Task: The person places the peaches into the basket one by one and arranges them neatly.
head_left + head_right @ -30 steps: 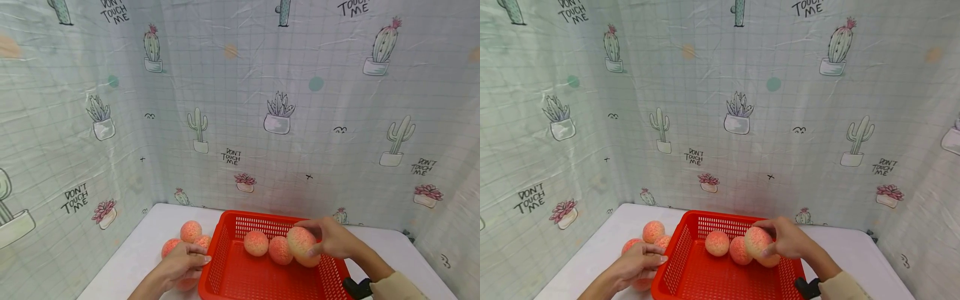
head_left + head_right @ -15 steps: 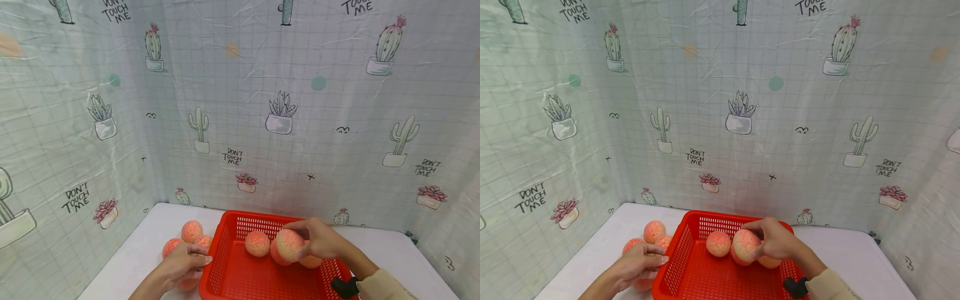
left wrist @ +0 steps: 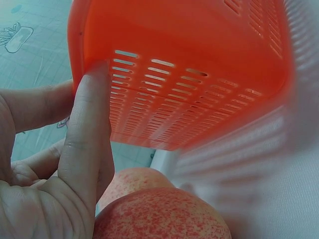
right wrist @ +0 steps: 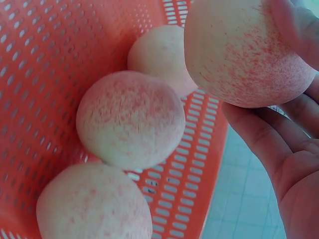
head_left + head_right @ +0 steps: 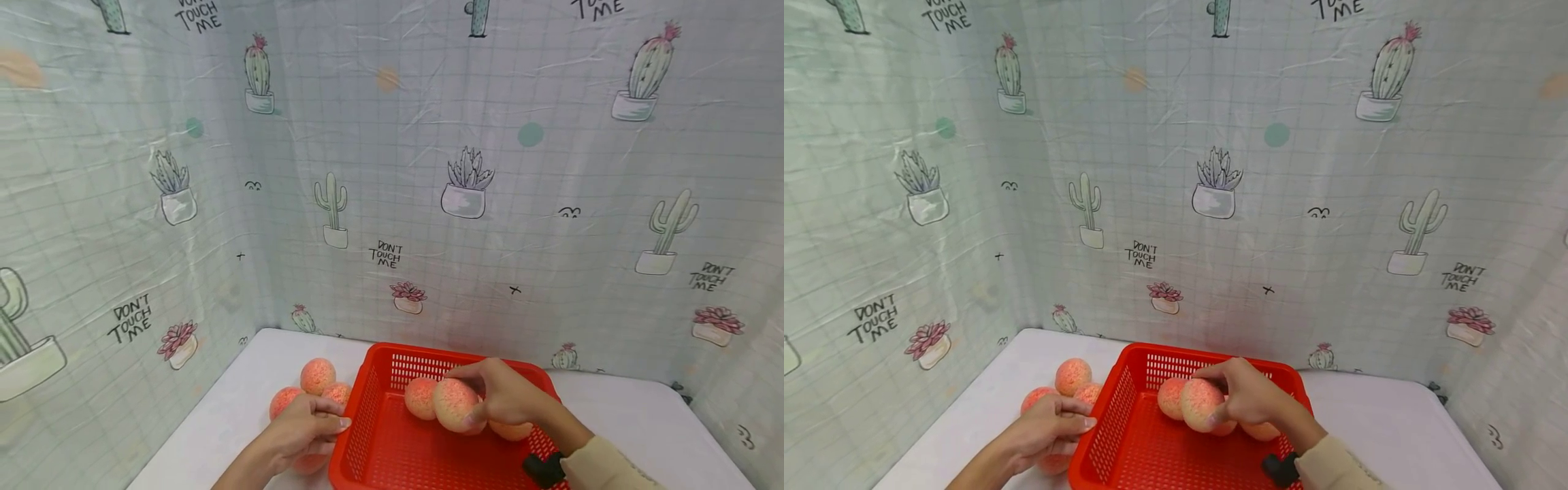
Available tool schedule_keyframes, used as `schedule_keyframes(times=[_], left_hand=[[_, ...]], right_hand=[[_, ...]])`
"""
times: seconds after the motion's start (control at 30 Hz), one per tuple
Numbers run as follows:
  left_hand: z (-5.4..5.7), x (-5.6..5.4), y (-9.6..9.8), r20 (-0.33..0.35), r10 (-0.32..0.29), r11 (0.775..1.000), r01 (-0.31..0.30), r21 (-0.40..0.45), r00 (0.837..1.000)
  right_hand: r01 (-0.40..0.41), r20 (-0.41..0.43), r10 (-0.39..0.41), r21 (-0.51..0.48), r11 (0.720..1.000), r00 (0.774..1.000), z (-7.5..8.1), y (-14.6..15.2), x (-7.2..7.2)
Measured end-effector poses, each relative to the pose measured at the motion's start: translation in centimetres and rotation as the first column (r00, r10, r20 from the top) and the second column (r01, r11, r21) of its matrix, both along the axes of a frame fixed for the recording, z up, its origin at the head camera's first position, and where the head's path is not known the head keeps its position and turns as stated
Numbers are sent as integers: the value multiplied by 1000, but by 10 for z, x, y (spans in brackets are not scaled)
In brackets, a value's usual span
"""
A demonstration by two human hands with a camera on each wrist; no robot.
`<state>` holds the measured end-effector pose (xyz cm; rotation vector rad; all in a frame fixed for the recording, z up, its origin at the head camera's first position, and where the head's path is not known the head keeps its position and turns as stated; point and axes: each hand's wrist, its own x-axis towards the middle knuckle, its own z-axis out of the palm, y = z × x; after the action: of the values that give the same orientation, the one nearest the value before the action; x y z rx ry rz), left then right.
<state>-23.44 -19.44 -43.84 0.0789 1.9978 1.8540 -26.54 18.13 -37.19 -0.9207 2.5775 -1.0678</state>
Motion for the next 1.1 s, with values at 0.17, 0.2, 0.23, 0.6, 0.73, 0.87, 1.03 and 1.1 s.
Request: schedule_keyframes(times=[0.17, 0.2, 0.23, 0.6, 0.73, 0.87, 1.03, 1.1], left_hand=[[0, 1, -1, 2, 7, 1000, -7, -5, 1000], [0, 1, -1, 3, 8, 1000, -8, -4, 1000], [0, 1, -1, 3, 9, 1000, -9, -4, 1000], [3, 1, 2, 1, 2, 1000, -2, 0, 1000], [3, 2, 2, -6, 5, 1000, -5, -1, 1000], [4, 2, 1, -10, 9, 1000, -10, -9, 1000], [3, 1, 1, 0, 8, 1000, -8, -4, 1000], [3, 1, 1, 2, 6, 1000, -6, 4, 1000]], right_hand=[[-8, 50, 10, -35, 999, 999, -5, -15, -3], [-12, 51, 14, -36, 999, 999, -6, -18, -3], [-17, 51, 19, -37, 999, 999, -7, -20, -3], [-25, 48, 26, -16, 1000, 999, -19, -44, -6], [-23, 49, 24, -9, 1000, 999, -22, -52, -6], [-35, 21, 35, -7, 999, 999, -26, -60, -6], [-30, 41, 31, -24, 999, 999, -31, -70, -6], [-27, 45, 28, -25, 999, 999, -32, -73, -6]])
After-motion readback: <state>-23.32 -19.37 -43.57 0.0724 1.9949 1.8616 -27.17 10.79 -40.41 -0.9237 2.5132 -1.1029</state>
